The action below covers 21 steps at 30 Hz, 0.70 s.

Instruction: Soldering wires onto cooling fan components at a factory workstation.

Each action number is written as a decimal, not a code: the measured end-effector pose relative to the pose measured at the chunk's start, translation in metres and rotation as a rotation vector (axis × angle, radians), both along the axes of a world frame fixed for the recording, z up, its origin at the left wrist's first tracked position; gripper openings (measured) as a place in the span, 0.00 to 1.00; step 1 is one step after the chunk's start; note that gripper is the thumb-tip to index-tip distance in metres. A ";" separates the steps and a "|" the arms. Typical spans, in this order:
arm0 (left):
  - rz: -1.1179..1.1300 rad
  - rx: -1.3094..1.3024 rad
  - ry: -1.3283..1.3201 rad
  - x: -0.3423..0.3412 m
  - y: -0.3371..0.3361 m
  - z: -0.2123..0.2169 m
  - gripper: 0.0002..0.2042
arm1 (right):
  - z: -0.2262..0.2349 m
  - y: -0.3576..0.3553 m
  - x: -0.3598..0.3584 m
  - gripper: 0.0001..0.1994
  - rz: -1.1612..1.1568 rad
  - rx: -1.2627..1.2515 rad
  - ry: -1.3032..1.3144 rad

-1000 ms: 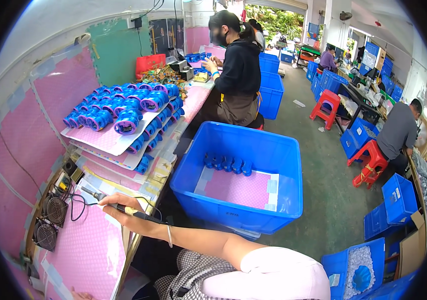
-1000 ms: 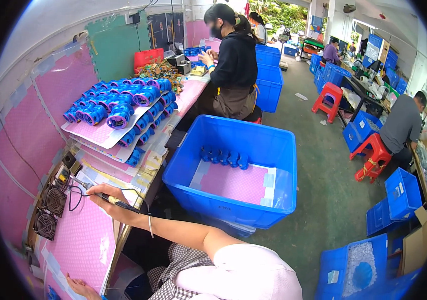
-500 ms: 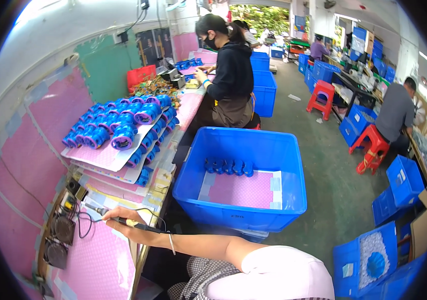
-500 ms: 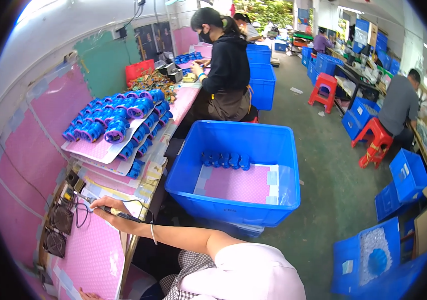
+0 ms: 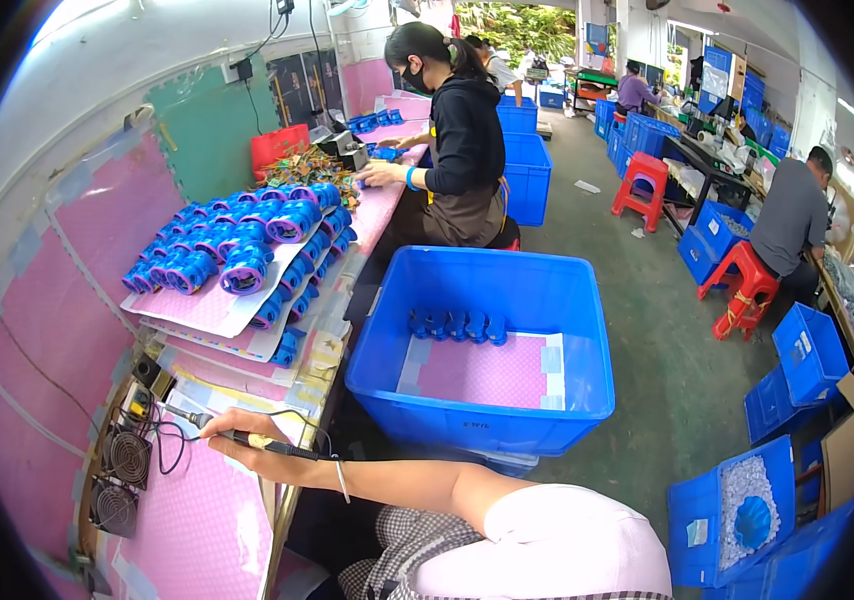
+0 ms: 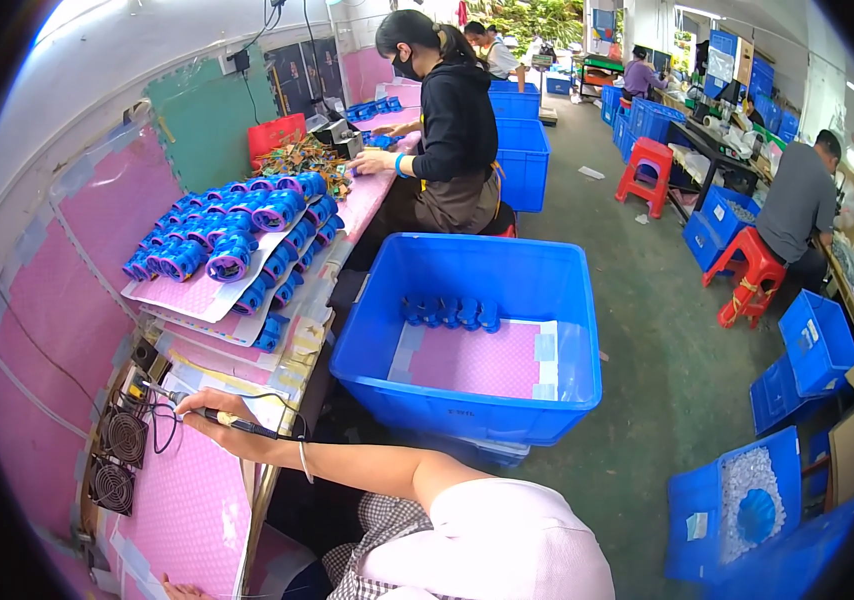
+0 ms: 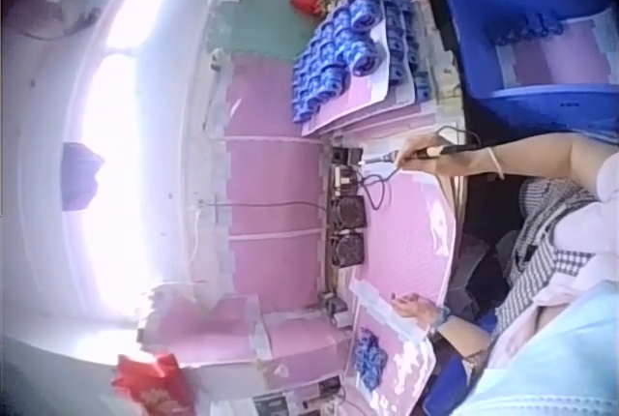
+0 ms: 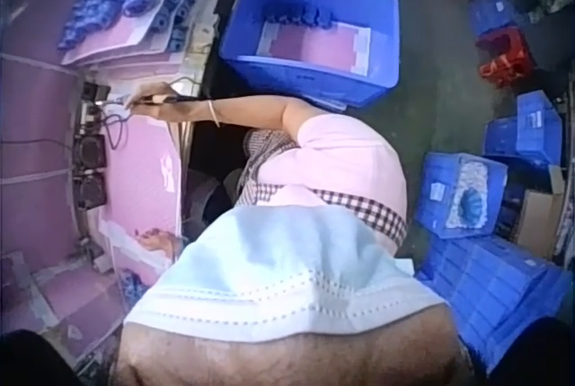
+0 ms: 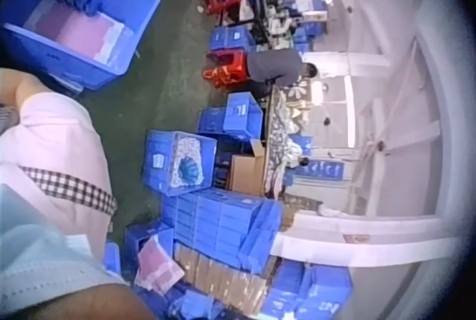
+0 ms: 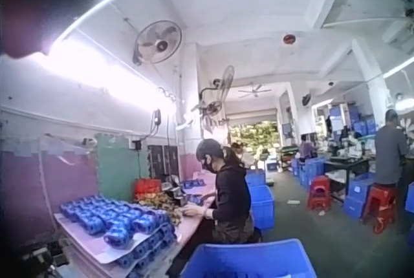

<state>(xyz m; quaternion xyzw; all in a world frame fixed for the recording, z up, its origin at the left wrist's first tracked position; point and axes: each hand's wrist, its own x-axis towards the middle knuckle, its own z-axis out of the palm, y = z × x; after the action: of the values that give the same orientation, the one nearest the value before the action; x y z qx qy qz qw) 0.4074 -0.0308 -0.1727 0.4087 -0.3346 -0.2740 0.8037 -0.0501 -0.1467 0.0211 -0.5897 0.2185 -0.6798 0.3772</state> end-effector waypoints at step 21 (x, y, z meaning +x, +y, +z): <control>0.385 0.175 -0.045 -0.060 -0.001 0.045 0.13 | -0.008 -0.009 0.005 0.07 -0.063 -0.063 0.022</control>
<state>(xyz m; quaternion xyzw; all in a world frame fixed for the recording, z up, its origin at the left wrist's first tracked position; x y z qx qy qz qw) 0.3479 -0.0322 -0.1281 0.5395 -0.2432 -0.1343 0.7949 -0.0450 -0.1552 0.0135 -0.6017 0.2197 -0.6913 0.3344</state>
